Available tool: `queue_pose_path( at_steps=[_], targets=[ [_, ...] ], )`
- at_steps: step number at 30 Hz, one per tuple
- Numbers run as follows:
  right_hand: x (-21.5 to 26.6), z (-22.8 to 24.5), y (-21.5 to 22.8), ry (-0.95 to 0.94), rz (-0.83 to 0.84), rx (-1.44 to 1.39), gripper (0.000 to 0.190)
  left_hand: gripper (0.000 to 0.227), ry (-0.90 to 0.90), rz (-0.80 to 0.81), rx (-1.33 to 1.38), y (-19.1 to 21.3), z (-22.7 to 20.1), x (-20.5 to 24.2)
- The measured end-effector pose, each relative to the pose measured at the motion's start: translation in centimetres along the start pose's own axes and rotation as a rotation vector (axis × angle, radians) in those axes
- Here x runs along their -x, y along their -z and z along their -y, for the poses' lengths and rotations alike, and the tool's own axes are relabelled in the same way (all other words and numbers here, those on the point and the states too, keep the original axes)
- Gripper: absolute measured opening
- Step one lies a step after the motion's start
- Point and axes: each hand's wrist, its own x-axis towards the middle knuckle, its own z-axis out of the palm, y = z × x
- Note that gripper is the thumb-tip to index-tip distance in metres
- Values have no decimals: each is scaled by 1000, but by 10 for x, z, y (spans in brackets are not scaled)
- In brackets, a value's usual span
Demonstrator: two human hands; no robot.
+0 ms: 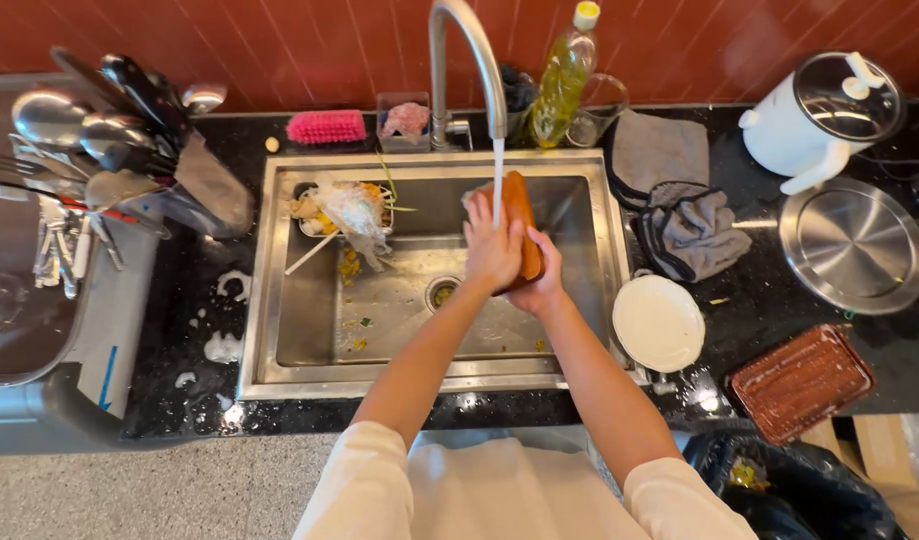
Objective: Wash and rinse small drinking glasses, a white bowl, and several wooden trays in a kitchen sink.
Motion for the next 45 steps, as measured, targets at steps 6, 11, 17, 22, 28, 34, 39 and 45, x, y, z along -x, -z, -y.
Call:
queue_pose_path(
  at_steps=[6,11,17,22,28,34,39,45],
  targets=[
    [7,7,9,-184,275,-54,64,66,352,-423,307,25,30,-28],
    [-23,11,55,-237,31,89,62,50,637,-248,995,35,83,-27],
    [-57,-6,107,-74,-386,675,48,34,686,-231,981,83,71,0],
    [-64,-13,130,205,-648,670,48,22,590,-270,1279,77,48,20],
    [-30,-2,66,-136,-483,195,84,19,273,-327,1297,84,16,27],
    [-37,-9,65,-135,-238,10,91,36,171,25,1035,101,2,44],
    [-106,-3,189,-145,-38,174,43,26,-252,132,667,135,-11,73],
    [-71,-5,101,58,-337,287,31,68,122,147,1070,95,37,74]
  ],
)
